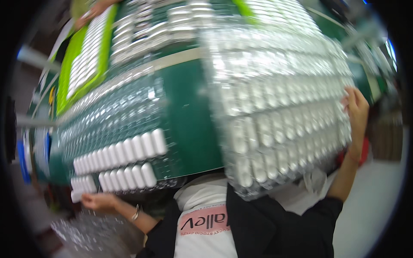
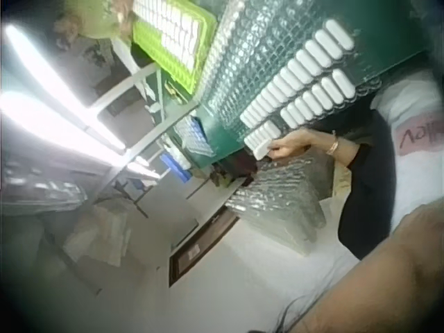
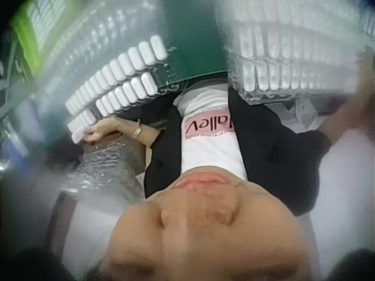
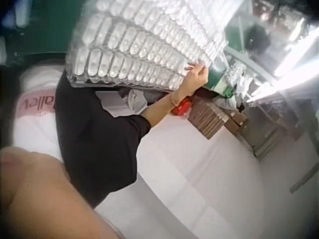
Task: The person assembles white wireless earbud cases by hand. They open the cases, insert small cylindrical components into the earbud slots, and close the lids. The person handles the cases one at a time, placing them into clear plastic packaging trays on a green workbench.
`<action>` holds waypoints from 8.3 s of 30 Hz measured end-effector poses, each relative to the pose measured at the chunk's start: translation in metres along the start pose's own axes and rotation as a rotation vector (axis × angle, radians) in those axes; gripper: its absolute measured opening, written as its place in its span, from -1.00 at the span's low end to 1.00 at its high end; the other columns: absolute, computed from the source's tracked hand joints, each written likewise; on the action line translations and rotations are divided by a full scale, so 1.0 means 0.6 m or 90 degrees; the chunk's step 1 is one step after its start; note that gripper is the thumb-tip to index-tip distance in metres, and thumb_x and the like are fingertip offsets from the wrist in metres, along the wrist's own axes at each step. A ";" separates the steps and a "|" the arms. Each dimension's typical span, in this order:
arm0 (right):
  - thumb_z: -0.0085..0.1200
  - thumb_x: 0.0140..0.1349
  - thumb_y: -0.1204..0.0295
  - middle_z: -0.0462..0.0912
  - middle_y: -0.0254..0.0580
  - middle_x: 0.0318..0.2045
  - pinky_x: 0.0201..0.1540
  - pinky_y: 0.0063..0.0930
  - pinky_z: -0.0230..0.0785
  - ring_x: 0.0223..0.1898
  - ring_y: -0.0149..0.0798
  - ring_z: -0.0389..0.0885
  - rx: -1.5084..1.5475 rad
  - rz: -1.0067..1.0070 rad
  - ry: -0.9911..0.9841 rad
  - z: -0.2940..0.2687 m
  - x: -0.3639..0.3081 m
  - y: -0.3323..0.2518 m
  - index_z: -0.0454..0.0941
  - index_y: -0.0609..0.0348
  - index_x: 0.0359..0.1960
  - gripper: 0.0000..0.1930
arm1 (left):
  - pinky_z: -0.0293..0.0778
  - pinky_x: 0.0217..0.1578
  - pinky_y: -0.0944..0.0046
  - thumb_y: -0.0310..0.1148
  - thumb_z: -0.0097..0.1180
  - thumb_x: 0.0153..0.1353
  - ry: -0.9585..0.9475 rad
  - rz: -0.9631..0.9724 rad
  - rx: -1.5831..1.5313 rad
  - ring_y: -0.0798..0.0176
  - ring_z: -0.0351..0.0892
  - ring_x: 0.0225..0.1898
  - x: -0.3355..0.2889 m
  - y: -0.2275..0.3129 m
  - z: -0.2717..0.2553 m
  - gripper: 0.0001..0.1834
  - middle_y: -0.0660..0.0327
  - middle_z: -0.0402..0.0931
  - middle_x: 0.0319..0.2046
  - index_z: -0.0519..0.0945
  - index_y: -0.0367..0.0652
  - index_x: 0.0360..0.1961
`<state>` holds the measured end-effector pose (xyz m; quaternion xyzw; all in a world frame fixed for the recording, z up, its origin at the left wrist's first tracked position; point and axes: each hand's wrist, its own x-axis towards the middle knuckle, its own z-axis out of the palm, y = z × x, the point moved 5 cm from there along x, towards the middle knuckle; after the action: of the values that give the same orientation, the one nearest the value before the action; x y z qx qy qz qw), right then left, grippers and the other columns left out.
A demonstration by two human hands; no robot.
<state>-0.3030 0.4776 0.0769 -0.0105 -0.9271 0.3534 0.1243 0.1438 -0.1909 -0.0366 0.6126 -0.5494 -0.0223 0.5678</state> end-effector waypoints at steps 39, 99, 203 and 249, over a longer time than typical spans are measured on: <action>0.17 0.25 0.41 0.68 -0.14 -0.32 -0.21 -0.53 0.53 -0.27 -0.39 0.66 0.511 -0.355 -0.802 0.450 -0.199 -0.530 0.60 0.36 -0.19 -0.78 | 0.49 -0.29 0.47 -0.63 0.26 0.13 -0.956 0.001 -0.486 0.42 0.57 -0.18 -0.246 0.360 0.003 -0.58 0.14 0.58 -0.13 0.52 -0.34 0.05; 0.24 -0.01 0.64 0.59 -0.24 -0.29 -0.46 -0.41 0.49 -0.42 -0.18 0.63 0.299 -0.805 -0.567 0.466 -0.253 -0.499 0.60 0.12 -0.20 -0.71 | 0.58 -0.14 0.38 -0.63 0.27 0.12 -0.920 -0.310 -0.652 0.31 0.61 -0.11 -0.280 0.316 0.028 -0.57 0.05 0.59 -0.15 0.44 -0.38 0.02; 0.22 0.08 0.36 0.50 -0.24 -0.60 -0.40 -0.40 0.31 -0.55 -0.31 0.44 -0.375 0.025 -0.077 -0.052 -0.136 0.043 0.62 0.23 -0.35 -0.80 | 0.54 -0.10 0.25 -0.59 0.17 0.12 -1.038 0.105 -0.753 0.13 0.61 -0.20 -0.316 0.404 -0.099 -0.49 -0.20 0.52 -0.13 0.26 -0.43 0.07; 0.16 0.29 0.35 0.57 -0.25 -0.28 -0.24 -0.56 0.46 -0.33 -0.46 0.53 0.576 -0.133 -1.025 0.466 -0.222 -0.454 0.39 0.25 0.22 -0.50 | 0.47 0.03 0.26 -0.56 0.13 0.26 -1.004 -0.544 -0.741 0.28 0.52 0.01 -0.322 0.336 0.009 -0.59 0.04 0.52 -0.04 0.35 -0.37 0.11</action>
<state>-0.2217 0.0764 0.0254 0.3709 -0.5039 0.5692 -0.5334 -0.0665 -0.0093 -0.0087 0.2014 -0.4058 -0.8682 0.2023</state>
